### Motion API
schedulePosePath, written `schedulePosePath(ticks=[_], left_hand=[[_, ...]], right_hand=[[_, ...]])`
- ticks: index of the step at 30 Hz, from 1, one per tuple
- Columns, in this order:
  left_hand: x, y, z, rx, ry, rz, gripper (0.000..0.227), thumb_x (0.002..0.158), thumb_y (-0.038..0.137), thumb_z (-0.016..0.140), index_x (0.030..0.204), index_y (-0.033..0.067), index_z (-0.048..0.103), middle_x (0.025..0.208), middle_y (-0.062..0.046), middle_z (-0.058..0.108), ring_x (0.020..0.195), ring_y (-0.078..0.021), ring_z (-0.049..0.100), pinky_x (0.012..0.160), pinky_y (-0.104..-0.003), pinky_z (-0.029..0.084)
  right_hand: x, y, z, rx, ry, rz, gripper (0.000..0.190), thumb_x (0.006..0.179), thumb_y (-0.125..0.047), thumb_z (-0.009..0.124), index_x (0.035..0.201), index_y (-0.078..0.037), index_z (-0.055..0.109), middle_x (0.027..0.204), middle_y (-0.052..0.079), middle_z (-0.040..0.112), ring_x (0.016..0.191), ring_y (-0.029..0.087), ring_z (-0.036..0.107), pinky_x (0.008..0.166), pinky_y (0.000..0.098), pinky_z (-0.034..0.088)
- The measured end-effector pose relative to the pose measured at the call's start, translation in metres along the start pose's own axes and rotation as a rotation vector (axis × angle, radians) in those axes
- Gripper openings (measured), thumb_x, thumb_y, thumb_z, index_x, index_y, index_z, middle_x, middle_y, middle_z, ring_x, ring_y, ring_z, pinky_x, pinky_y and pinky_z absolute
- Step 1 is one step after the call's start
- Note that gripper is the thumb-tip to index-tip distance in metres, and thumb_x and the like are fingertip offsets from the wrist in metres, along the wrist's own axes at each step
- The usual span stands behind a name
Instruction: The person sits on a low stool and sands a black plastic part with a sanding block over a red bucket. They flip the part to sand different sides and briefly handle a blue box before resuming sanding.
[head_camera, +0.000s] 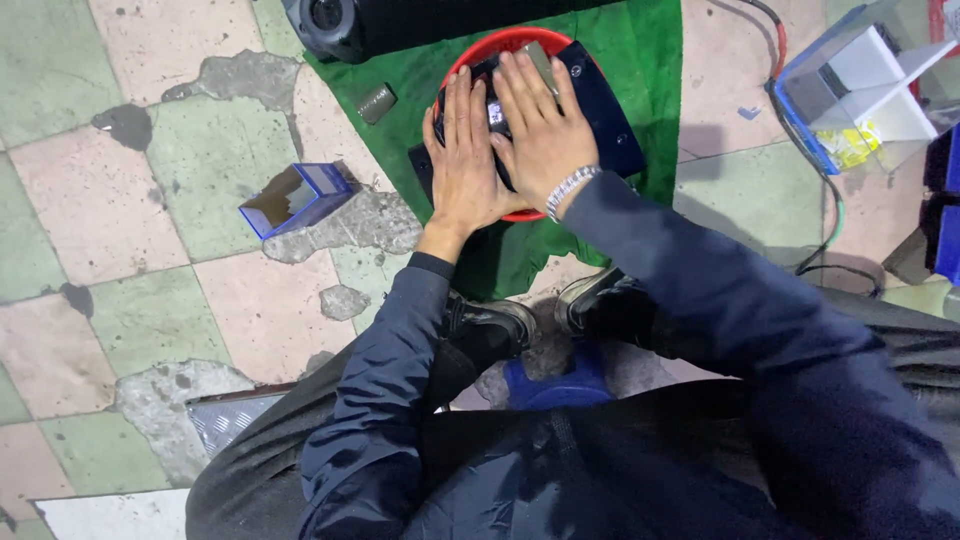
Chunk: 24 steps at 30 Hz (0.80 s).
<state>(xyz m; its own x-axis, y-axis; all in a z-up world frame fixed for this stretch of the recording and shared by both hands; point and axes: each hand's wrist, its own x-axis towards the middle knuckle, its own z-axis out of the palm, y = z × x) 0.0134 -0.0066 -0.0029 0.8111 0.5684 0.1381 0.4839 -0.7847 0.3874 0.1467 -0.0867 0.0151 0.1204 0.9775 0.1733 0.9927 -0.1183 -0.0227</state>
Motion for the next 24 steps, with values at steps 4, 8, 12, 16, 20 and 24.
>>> schedulePosePath(ticks=[4, 8, 12, 16, 20, 24], left_hand=[[0.000, 0.003, -0.003, 0.000, -0.024, -0.033, 0.138, 0.068, 0.063, 0.093, 0.160, -0.0040, 0.016, 0.169, -0.026, 0.013, 0.161, -0.0372, 0.014, 0.129, -0.062, 0.007], [0.001, 0.000, -0.003, 0.012, -0.009, -0.006, 0.151, 0.059, 0.077, 0.096, 0.159, -0.0066, 0.019, 0.167, -0.027, 0.018, 0.160, -0.0380, 0.017, 0.129, -0.061, 0.009], [0.001, -0.004, 0.001, 0.025, -0.024, -0.013, 0.157, 0.057, 0.081, 0.096, 0.158, -0.0088, 0.016, 0.168, -0.030, 0.014, 0.160, -0.0388, 0.015, 0.129, -0.059, 0.008], [-0.001, -0.004, 0.004, 0.026, 0.008, -0.021, 0.165, 0.057, 0.089, 0.099, 0.161, -0.0042, 0.011, 0.170, -0.028, 0.009, 0.162, -0.0396, 0.014, 0.132, -0.060, 0.009], [-0.001, -0.003, 0.005, 0.052, -0.037, -0.035, 0.160, 0.061, 0.087, 0.096, 0.160, -0.0072, 0.012, 0.169, -0.028, 0.010, 0.161, -0.0380, 0.014, 0.130, -0.060, 0.007], [0.001, -0.005, 0.008, 0.114, -0.090, -0.060, 0.173, 0.052, 0.087, 0.104, 0.162, -0.0046, 0.007, 0.171, -0.027, 0.007, 0.163, -0.0373, 0.013, 0.132, -0.059, 0.008]], right_hand=[[-0.013, 0.003, -0.007, -0.247, -0.053, -0.034, 0.072, 0.111, -0.048, 0.039, 0.162, 0.001, 0.035, 0.172, 0.017, 0.023, 0.161, 0.028, 0.010, 0.128, 0.0533, -0.004], [0.018, 0.008, 0.014, -0.188, -0.024, -0.006, 0.063, 0.112, -0.040, 0.041, 0.160, 0.001, 0.045, 0.172, 0.016, 0.027, 0.159, 0.034, 0.011, 0.126, 0.0574, -0.002], [0.030, 0.007, 0.016, -0.398, -0.093, -0.039, 0.067, 0.112, -0.043, 0.033, 0.156, 0.006, 0.042, 0.171, 0.016, 0.027, 0.159, 0.036, 0.008, 0.125, 0.0609, -0.008], [0.013, 0.006, -0.007, -0.305, -0.028, -0.075, 0.067, 0.105, -0.042, 0.047, 0.152, 0.005, 0.050, 0.167, 0.016, 0.039, 0.159, 0.032, 0.019, 0.129, 0.0565, -0.003], [0.039, 0.009, 0.012, -0.447, -0.108, -0.096, 0.063, 0.110, -0.044, 0.040, 0.152, 0.002, 0.049, 0.169, 0.015, 0.034, 0.159, 0.037, 0.012, 0.126, 0.0620, -0.008], [0.022, 0.008, -0.019, -0.544, -0.085, -0.210, 0.061, 0.106, -0.041, 0.045, 0.150, 0.002, 0.052, 0.167, 0.019, 0.036, 0.158, 0.041, 0.016, 0.129, 0.0625, -0.002]])
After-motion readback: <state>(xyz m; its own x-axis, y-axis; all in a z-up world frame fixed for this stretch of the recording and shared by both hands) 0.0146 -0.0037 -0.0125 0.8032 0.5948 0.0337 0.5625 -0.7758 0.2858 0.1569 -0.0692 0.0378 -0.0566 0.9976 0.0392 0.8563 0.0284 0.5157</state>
